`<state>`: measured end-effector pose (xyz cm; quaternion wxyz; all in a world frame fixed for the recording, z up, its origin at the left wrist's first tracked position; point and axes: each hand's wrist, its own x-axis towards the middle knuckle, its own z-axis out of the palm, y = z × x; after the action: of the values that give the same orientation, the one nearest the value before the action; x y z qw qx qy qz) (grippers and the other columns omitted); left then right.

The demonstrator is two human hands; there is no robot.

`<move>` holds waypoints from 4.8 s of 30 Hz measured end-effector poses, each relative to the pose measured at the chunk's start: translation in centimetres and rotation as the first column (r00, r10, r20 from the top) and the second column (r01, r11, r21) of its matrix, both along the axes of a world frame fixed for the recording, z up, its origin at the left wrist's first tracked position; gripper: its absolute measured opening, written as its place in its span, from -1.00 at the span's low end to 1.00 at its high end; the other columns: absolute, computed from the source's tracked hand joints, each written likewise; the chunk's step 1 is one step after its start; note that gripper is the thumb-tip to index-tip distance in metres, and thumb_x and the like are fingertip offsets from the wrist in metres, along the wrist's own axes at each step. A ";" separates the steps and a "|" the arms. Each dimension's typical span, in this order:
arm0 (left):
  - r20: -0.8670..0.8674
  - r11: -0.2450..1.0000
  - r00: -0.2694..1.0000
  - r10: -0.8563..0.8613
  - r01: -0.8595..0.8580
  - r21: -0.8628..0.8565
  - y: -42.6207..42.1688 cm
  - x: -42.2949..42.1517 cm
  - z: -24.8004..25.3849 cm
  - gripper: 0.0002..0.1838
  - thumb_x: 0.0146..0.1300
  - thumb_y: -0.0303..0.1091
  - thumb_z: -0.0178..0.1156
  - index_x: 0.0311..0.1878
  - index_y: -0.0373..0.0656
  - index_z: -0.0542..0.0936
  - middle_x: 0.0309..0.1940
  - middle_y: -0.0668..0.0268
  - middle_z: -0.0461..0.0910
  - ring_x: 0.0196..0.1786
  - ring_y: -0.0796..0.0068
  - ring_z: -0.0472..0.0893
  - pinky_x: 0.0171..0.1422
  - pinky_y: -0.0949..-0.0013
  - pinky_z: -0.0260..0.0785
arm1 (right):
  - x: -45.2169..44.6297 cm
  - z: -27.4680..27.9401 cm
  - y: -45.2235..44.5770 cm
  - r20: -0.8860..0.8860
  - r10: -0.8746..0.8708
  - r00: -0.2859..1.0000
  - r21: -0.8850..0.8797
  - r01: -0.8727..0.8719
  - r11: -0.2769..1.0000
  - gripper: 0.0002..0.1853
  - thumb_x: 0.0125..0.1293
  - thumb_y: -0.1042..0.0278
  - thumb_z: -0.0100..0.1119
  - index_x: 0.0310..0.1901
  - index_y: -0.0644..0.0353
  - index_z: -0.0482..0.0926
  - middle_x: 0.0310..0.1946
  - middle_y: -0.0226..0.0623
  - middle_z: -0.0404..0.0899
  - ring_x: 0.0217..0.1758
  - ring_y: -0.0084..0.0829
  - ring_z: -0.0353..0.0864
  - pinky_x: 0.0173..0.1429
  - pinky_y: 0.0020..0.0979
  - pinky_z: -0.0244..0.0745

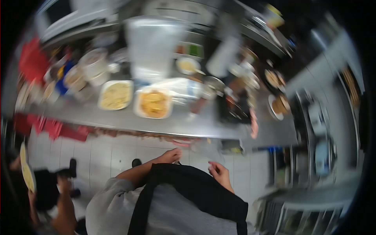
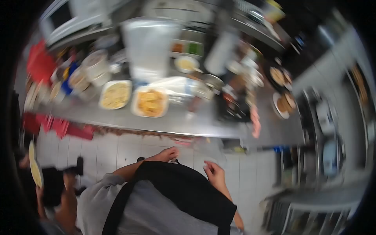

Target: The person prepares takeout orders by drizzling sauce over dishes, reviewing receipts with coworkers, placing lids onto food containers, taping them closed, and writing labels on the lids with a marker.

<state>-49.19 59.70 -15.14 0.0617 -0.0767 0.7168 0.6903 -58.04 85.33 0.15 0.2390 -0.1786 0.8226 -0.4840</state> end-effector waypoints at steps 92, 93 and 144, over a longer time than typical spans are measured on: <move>-0.173 0.450 0.549 0.818 -0.798 -0.401 5.9 8.7 22.1 -0.53 0.18 -0.34 0.18 0.18 -0.15 0.39 -0.01 0.22 0.52 0.06 0.31 0.49 0.15 0.27 0.35 | -71.4 55.7 -39.5 -0.407 -0.111 0.907 -0.740 -0.256 0.622 -0.64 0.23 0.36 0.07 0.04 0.35 0.46 -0.05 0.00 0.50 -0.01 -0.18 0.52 0.07 -0.20 0.45; -0.161 0.489 0.601 0.783 -0.755 -0.437 4.3 8.4 23.0 -0.53 0.19 -0.35 0.17 0.18 -0.14 0.39 -0.01 0.22 0.52 0.06 0.32 0.50 0.15 0.27 0.35 | -69.3 55.1 -39.7 -0.348 -0.026 0.937 -0.819 -0.290 0.495 -0.67 0.26 0.43 0.02 0.04 0.35 0.45 -0.05 -0.03 0.50 0.00 -0.16 0.52 0.09 -0.19 0.45; -0.549 0.660 0.404 0.732 -0.620 0.423 -25.8 10.2 39.4 -0.66 0.35 -0.34 -0.05 0.11 -0.33 0.38 -0.01 0.19 0.51 0.00 0.44 0.53 0.12 0.37 0.36 | -18.9 52.9 -55.0 -0.684 -0.453 0.572 -0.730 -0.530 0.432 -0.80 0.04 0.51 0.18 -0.25 0.19 0.66 -0.36 -0.29 0.64 -0.30 -0.52 0.60 -0.10 -0.50 0.47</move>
<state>-38.95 33.87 24.25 -0.4844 -0.0973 0.5371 0.6837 -76.89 30.31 53.01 -0.2921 -0.4997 0.4312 -0.6921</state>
